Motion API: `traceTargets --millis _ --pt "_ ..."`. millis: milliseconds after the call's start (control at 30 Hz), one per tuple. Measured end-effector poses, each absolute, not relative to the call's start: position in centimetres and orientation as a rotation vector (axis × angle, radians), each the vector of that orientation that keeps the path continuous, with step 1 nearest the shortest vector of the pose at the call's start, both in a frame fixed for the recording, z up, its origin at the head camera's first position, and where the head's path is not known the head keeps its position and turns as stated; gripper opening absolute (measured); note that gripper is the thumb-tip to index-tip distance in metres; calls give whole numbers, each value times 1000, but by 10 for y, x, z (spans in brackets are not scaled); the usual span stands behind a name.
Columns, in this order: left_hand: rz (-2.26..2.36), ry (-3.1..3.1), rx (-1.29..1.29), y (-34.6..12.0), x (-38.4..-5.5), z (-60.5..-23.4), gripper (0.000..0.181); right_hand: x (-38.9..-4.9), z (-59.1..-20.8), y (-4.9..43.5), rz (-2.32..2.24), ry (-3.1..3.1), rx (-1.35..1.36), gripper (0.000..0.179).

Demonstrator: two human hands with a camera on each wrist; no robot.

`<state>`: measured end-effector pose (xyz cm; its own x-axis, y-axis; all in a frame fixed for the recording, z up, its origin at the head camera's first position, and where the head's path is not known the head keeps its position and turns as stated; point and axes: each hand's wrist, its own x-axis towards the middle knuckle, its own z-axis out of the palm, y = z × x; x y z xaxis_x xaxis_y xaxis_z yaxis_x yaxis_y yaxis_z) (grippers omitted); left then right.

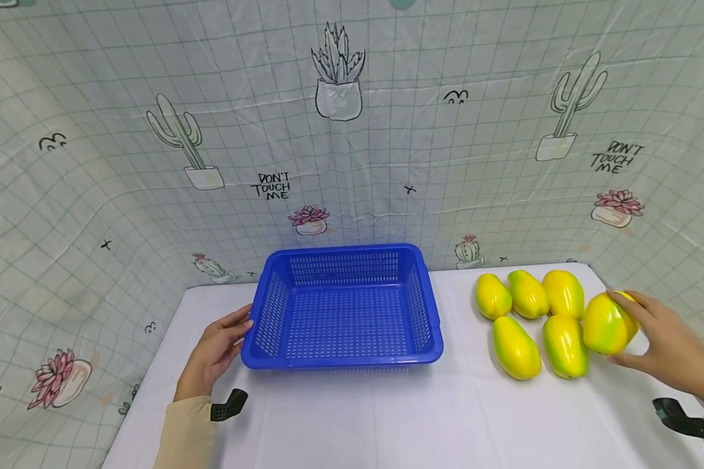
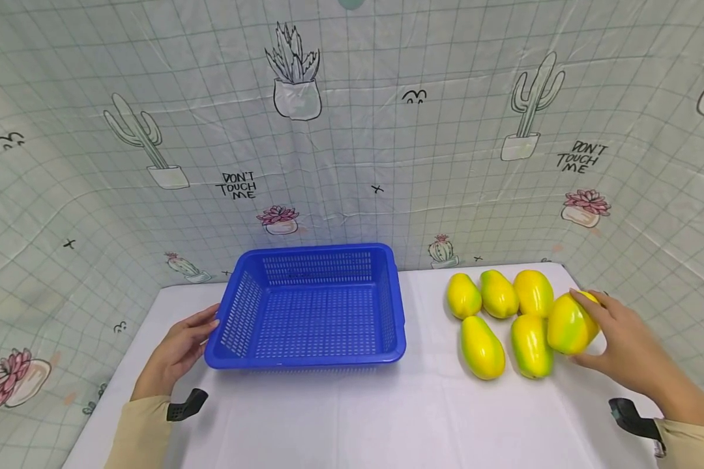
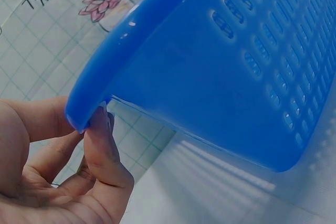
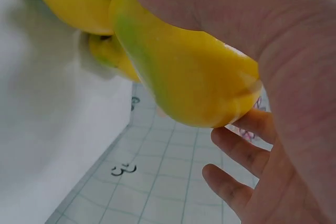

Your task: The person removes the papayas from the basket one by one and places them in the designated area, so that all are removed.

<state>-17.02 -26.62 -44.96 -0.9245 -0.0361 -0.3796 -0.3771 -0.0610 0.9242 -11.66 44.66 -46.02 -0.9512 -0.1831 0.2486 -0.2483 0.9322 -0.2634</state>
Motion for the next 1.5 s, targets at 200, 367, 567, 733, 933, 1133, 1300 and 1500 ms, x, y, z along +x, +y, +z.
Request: traceTargets --millis 200,367,567,733,933,1133,1300,1500 --pt "2090 1966 -446 -267 -170 -450 60 -115 -468 462 360 -2938 262 123" --pt "2092 1965 -451 -269 -170 -451 60 -114 -478 466 300 -3007 306 116" --pt "2090 1966 -456 -268 -169 -451 60 -116 -485 463 360 -3055 364 116" --pt "2105 1958 -439 -267 -170 -451 62 -118 -489 460 488 -3089 381 124" --pt "2104 1959 -454 -266 -169 -451 61 -117 -497 456 608 -3057 436 127" --pt "2091 1972 -461 -267 -169 -451 60 -119 -496 452 643 -3064 449 121" --pt "2097 1971 -452 -267 -170 -452 60 -120 -490 451 609 -3106 434 121" --pt "2100 1967 -461 -266 -170 -452 60 -122 -493 450 614 -3093 450 124"
